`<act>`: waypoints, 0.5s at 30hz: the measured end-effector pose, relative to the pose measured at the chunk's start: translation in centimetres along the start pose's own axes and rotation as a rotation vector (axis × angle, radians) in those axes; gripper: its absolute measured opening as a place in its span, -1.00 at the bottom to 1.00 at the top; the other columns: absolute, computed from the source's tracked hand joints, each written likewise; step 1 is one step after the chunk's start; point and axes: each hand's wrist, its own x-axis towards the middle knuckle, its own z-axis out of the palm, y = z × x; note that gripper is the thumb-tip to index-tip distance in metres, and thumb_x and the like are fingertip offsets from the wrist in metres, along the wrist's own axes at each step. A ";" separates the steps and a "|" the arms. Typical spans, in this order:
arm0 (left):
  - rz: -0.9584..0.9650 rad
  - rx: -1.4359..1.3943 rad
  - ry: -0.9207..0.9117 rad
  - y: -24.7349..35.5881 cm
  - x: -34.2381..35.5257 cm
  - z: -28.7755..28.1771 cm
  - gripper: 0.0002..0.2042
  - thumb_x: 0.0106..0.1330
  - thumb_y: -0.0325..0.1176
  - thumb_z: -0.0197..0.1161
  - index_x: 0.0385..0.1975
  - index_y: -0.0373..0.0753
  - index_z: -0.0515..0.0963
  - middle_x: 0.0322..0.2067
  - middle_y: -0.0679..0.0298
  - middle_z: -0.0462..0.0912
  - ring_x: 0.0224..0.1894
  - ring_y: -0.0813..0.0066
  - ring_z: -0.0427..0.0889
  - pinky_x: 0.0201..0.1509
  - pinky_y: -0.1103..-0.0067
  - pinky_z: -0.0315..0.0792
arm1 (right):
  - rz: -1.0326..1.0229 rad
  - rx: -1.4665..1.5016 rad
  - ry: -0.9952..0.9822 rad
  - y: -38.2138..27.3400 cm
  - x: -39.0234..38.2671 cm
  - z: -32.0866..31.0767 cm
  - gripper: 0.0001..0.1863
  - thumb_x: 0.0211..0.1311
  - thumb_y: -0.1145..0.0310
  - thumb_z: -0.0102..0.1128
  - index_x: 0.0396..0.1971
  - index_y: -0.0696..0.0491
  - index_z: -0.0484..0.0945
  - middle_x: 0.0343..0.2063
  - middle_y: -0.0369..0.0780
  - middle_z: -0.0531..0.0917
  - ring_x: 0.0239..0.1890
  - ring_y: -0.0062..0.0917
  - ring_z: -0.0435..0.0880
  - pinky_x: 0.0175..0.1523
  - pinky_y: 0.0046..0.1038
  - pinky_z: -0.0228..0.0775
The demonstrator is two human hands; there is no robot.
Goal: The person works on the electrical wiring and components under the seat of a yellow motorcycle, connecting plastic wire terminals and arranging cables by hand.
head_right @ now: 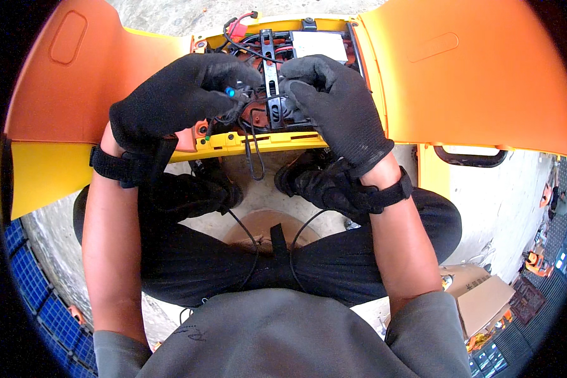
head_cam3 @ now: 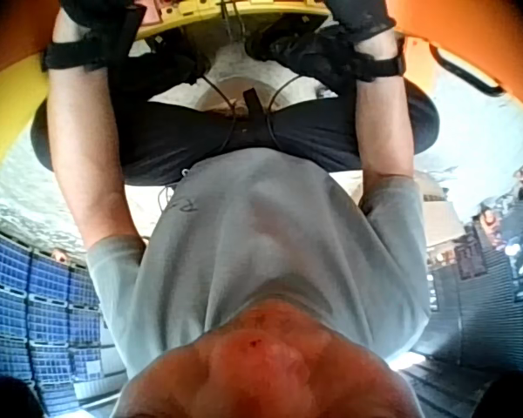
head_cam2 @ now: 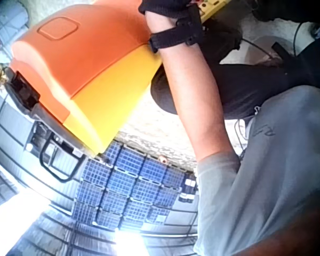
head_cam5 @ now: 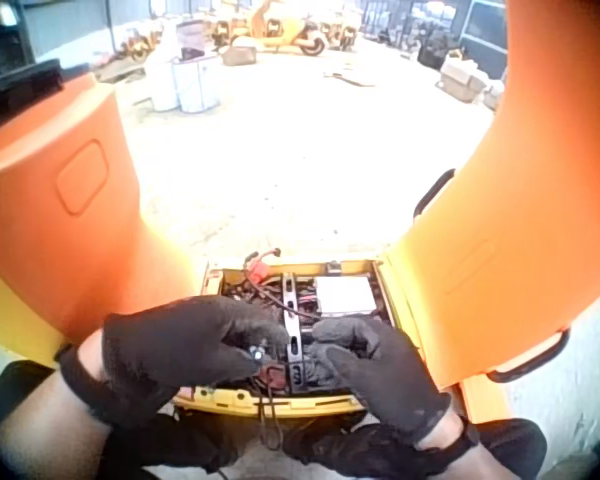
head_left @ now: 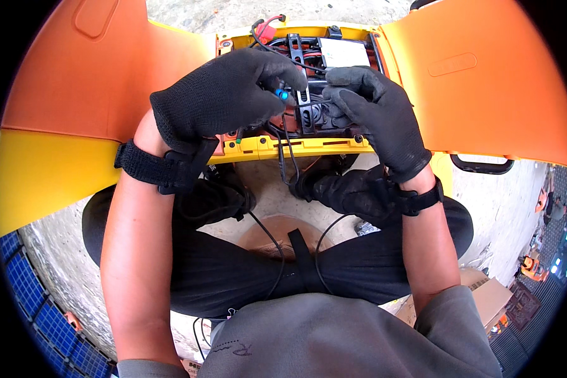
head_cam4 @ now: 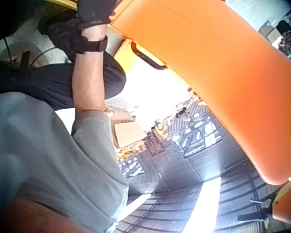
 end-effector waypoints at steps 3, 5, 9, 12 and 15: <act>-0.024 0.029 -0.058 0.0 -0.2 -0.2 -0.71 0.33 -0.45 0.22 0.03 -0.35 0.57 -0.15 0.24 0.68 -0.12 0.57 0.61 0.01 0.59 0.53 | -0.052 -0.003 -0.021 0.3 0.1 -0.1 -0.78 0.31 0.44 0.20 -0.10 0.15 0.64 -0.26 -0.24 0.73 -0.24 -0.64 0.68 -0.07 -0.58 0.55; 0.024 0.030 -0.030 -0.5 0.1 0.0 -0.74 0.35 -0.43 0.21 -0.01 -0.35 0.58 -0.21 0.27 0.67 -0.18 0.59 0.59 -0.04 0.60 0.52 | -0.039 0.075 -0.036 0.9 0.1 -0.4 -0.79 0.33 0.43 0.19 -0.11 0.16 0.64 -0.26 -0.24 0.73 -0.24 -0.65 0.68 -0.07 -0.58 0.55; 0.061 0.092 0.194 -1.3 0.5 0.1 -0.79 0.40 -0.37 0.18 -0.08 -0.32 0.60 -0.34 0.34 0.62 -0.31 0.63 0.52 -0.16 0.62 0.48 | 0.034 0.288 -0.038 0.1 -0.1 0.1 -0.78 0.35 0.42 0.18 -0.09 0.18 0.63 -0.25 -0.23 0.72 -0.20 -0.65 0.69 -0.05 -0.56 0.56; 0.065 0.181 0.378 -2.4 0.6 -0.5 -0.80 0.40 -0.32 0.17 -0.18 -0.31 0.60 -0.44 0.37 0.58 -0.38 0.65 0.48 -0.27 0.61 0.43 | 0.022 0.231 -0.210 0.1 -0.5 0.6 -0.75 0.35 0.41 0.16 -0.04 0.16 0.61 -0.21 -0.22 0.72 -0.14 -0.59 0.71 -0.02 -0.48 0.58; 0.014 0.278 0.490 -3.0 0.9 -0.5 -0.79 0.39 -0.28 0.18 -0.27 -0.33 0.58 -0.51 0.32 0.56 -0.45 0.61 0.48 -0.34 0.58 0.41 | -0.229 -0.037 -0.415 0.8 -1.2 2.6 -0.71 0.32 0.39 0.16 0.00 0.13 0.59 -0.15 -0.15 0.72 -0.06 -0.46 0.72 0.06 -0.38 0.56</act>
